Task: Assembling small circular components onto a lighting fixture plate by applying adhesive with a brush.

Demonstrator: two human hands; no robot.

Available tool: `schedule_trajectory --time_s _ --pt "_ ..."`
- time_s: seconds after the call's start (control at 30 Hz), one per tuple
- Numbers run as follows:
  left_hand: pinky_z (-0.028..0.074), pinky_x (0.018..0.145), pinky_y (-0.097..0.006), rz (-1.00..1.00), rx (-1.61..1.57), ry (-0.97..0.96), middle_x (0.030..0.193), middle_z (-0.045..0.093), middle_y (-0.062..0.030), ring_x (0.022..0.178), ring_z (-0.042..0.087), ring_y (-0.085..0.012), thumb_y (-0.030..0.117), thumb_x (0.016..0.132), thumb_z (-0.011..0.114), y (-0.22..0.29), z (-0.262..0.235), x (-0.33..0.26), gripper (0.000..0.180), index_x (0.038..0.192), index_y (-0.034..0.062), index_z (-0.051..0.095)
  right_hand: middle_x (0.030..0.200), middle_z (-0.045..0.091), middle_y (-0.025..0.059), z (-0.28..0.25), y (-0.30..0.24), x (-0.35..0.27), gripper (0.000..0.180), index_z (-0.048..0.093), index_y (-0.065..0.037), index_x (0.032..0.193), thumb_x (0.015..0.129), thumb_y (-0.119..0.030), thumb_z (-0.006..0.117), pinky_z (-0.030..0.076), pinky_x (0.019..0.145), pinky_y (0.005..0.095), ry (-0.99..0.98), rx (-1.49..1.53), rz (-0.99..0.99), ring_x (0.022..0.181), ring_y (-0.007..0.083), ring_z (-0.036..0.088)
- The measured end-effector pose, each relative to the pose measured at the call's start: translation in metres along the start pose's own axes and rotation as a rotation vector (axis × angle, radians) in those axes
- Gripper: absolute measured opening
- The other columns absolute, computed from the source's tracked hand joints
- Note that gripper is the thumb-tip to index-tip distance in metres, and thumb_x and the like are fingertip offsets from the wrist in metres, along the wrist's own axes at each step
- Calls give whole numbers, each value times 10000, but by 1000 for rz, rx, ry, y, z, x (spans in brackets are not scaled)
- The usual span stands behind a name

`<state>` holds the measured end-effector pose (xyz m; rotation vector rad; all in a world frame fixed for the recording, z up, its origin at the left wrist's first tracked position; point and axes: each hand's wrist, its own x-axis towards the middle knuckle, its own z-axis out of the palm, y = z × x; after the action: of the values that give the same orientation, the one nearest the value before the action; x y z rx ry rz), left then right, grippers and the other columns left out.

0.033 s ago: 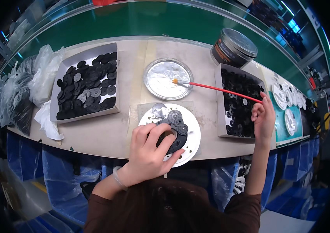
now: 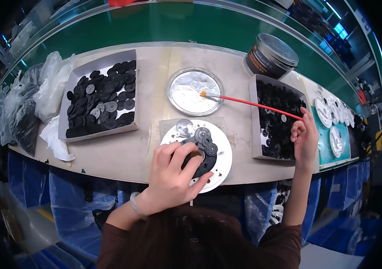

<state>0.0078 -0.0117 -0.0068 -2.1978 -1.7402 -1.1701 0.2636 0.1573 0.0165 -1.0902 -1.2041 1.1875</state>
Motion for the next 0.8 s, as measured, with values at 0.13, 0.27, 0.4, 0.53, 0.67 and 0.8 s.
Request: schedule_trajectory --time_s 0.13,0.27,0.4,0.53,0.67,0.8 --pt "367 772 -362 55 128 -45 985 501 -76 926 416 -268 185 600 747 6 -9 4 309 833 43 602 595 525 37 -5 -4 -5 348 414 -17 1205 900 -170 484 269 367 138 -79 -86 68 412 25 390" --pt "347 798 -386 72 43 -118 976 502 -82 916 442 -269 199 633 708 -1 -31 25 288 826 23 584 594 528 30 -19 -7 -18 345 410 -40 1216 895 -138 486 232 364 126 -79 -127 10 418 11 382" --pt "382 772 -383 52 -26 -89 929 513 -99 896 455 -298 170 657 694 -33 -42 77 206 724 16 575 596 503 18 -44 -8 -28 338 404 -31 1234 907 -109 436 240 382 130 -23 -190 -38 426 15 370" --pt "387 795 -328 31 133 -94 923 500 -101 891 443 -256 173 714 661 -100 -12 138 205 729 -16 584 581 508 22 -65 -12 -37 338 401 -10 1214 888 -89 446 227 398 121 68 -201 -72 432 5 362" --pt "392 817 -344 -86 397 -157 967 504 -93 949 441 -255 187 717 643 -168 22 184 201 794 1 636 572 489 4 -91 -7 -46 326 420 4 1184 880 -102 466 243 411 128 154 -222 -100 441 8 358" --pt "396 780 -337 -71 553 -142 982 494 -87 938 446 -249 163 678 666 -222 49 207 223 839 13 630 578 464 -14 -128 -1 -55 331 420 -16 1204 899 -133 467 258 403 126 176 -317 -116 444 7 366"
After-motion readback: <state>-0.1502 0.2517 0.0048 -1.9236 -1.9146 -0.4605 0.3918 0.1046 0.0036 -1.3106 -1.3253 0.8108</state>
